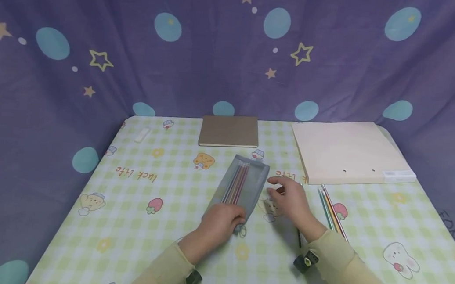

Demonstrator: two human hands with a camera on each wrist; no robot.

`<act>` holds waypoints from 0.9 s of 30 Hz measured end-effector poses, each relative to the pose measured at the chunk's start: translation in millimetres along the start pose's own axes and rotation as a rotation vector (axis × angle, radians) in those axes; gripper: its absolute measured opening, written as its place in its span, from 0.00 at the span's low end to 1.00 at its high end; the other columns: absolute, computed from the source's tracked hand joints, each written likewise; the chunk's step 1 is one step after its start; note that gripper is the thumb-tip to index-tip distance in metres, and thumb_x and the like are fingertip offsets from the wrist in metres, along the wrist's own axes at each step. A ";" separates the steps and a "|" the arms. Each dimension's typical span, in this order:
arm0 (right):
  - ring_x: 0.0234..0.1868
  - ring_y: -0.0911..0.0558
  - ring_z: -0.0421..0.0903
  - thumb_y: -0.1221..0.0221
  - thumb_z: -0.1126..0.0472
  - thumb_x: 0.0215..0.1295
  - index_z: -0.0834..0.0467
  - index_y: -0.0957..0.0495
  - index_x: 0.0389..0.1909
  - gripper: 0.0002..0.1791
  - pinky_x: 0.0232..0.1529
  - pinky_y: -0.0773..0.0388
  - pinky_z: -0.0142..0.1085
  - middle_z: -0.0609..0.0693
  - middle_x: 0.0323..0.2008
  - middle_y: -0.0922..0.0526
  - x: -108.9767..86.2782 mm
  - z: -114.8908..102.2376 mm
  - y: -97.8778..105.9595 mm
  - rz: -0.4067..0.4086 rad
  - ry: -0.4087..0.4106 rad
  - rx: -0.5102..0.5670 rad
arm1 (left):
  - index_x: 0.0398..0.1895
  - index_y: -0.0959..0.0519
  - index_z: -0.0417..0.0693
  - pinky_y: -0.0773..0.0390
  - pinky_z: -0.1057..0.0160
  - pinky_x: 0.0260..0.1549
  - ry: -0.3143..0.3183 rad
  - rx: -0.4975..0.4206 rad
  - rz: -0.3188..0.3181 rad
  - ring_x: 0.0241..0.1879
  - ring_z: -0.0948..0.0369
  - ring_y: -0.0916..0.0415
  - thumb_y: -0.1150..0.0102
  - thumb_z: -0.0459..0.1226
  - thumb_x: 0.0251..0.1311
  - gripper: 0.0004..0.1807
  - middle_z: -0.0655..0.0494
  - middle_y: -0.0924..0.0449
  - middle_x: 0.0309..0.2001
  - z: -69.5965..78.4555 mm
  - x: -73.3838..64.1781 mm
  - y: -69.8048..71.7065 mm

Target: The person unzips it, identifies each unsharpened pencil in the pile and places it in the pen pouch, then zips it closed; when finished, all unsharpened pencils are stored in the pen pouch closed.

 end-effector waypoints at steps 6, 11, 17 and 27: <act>0.34 0.16 0.51 0.38 0.69 0.63 0.64 0.19 0.50 0.14 0.33 0.20 0.42 0.64 0.54 0.21 10.2 -7.8 5.3 -0.018 0.124 -0.100 | 0.22 0.24 0.55 0.24 0.67 0.29 -0.087 0.048 -0.029 0.26 0.68 0.23 0.34 0.40 0.57 0.10 0.66 0.21 0.24 5.4 -1.8 1.5; 0.39 0.17 0.54 0.39 0.65 0.65 0.64 0.20 0.51 0.14 0.38 0.20 0.45 0.62 0.53 0.20 24.3 8.0 4.2 -0.043 0.069 -0.118 | 0.26 0.19 0.54 0.23 0.69 0.34 -0.123 0.025 -0.080 0.30 0.69 0.21 0.33 0.39 0.55 0.04 0.66 0.17 0.29 5.4 -4.7 -3.6; 0.46 0.17 0.58 0.39 0.64 0.65 0.61 0.18 0.49 0.13 0.49 0.24 0.50 0.60 0.52 0.18 36.1 28.8 3.0 -0.088 -0.039 -0.130 | 0.29 0.16 0.53 0.23 0.71 0.36 -0.093 -0.027 -0.136 0.32 0.70 0.21 0.32 0.38 0.55 0.02 0.66 0.16 0.30 2.6 -7.9 -9.2; 0.48 0.18 0.57 0.36 0.68 0.59 0.64 0.18 0.46 0.13 0.52 0.27 0.51 0.59 0.45 0.15 40.3 31.6 0.7 -0.124 -0.073 -0.161 | 0.34 0.16 0.52 0.24 0.66 0.39 0.009 0.016 -0.218 0.34 0.68 0.26 0.27 0.44 0.48 0.12 0.65 0.22 0.34 -11.4 -24.3 -7.0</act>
Point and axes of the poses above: each hand's wrist, its own x-axis towards the middle knuckle, its own y-axis out of the back of the hand, z = x × y, the point moved 10 cm from there along x, towards the middle knuckle
